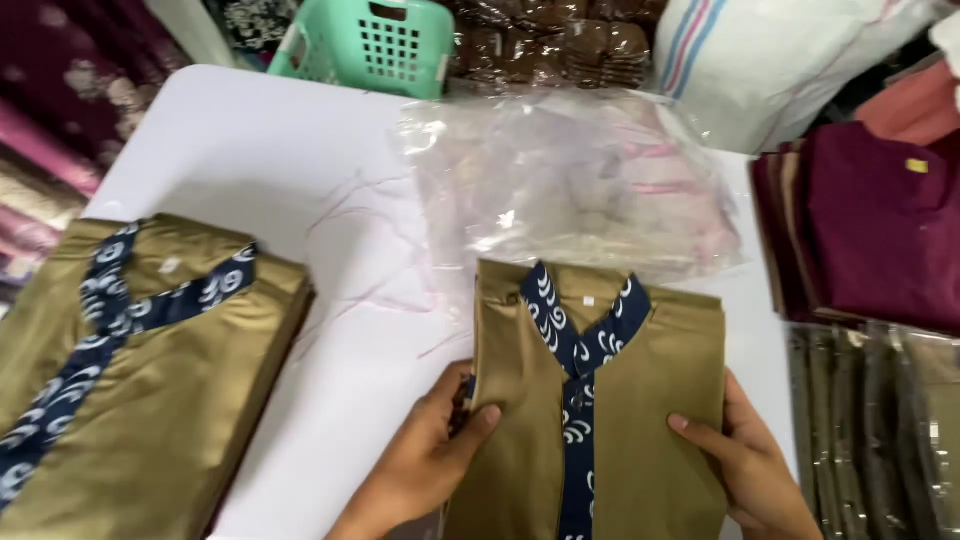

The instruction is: The person is packing folded shirts into clear plastic bags at a packaging station.

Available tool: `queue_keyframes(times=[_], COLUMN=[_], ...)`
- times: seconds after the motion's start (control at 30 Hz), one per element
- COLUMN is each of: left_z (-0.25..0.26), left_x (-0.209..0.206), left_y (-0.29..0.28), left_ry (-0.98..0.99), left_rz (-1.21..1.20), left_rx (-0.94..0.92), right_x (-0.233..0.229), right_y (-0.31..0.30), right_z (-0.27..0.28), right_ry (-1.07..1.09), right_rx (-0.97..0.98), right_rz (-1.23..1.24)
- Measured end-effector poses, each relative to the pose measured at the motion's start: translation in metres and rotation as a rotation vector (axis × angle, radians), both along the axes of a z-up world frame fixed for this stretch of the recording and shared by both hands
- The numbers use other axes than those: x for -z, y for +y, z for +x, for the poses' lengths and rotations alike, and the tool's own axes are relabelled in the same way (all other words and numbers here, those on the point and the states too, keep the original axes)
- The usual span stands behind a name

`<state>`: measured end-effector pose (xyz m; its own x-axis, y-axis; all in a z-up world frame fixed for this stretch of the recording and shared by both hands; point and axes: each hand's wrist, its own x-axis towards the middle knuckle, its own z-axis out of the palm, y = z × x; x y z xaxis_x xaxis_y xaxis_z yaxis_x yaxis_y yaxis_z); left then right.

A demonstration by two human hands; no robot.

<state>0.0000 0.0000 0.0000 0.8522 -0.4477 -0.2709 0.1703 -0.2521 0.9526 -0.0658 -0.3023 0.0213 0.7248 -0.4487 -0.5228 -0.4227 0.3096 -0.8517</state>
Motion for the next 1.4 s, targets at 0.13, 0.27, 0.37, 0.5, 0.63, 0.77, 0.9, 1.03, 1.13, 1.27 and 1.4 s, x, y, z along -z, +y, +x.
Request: queue_keyframes(times=[0.13,0.27,0.37,0.5,0.63,0.77,0.9,1.03,1.13,1.27,1.4], left_z=[0.006,0.012,0.016,0.017,0.017,0.019,0.021,0.026,0.030,0.029,0.029], left_x=[0.023,0.049,0.049,0.053,0.057,0.067,0.066,0.108,0.100,0.095,0.090], left_y=[-0.029,-0.033,-0.031,-0.029,-0.029,-0.028,-0.027,-0.023,-0.026,-0.026,-0.025], left_ry=[0.109,0.126,0.142,0.077,0.077,0.111,0.126,0.079,0.126,0.147,0.135], left_rz=[0.065,0.301,0.369,0.360,0.354,0.324,0.337,0.317,0.389,0.356,0.336], left_rx=[0.029,0.015,0.021,0.043,0.048,0.031,0.005,0.032,0.024,0.026,0.057], right_x=[0.017,0.035,0.043,0.014,0.037,0.069,0.092,0.078,0.057,0.047,0.018], right_y=[-0.024,-0.044,-0.074,-0.076,-0.073,-0.069,-0.062,-0.063,-0.063,-0.071,-0.066], right_z=[0.002,0.012,0.025,0.070,0.168,0.234,0.248,0.245,0.238,0.229,0.208], right_ry=[0.081,0.197,0.289,-0.015,-0.474,-0.216,-0.297,-0.483,-0.395,-0.547,-0.407], right_rx=[0.010,-0.164,-0.378,-0.512,-0.609,-0.819,-0.522,-0.448,-0.345,-0.409,-0.577], right_rz=[0.107,0.002,-0.534,-1.195,-1.246,-1.324,-1.410,-1.373,-1.008,-0.900,-0.813])
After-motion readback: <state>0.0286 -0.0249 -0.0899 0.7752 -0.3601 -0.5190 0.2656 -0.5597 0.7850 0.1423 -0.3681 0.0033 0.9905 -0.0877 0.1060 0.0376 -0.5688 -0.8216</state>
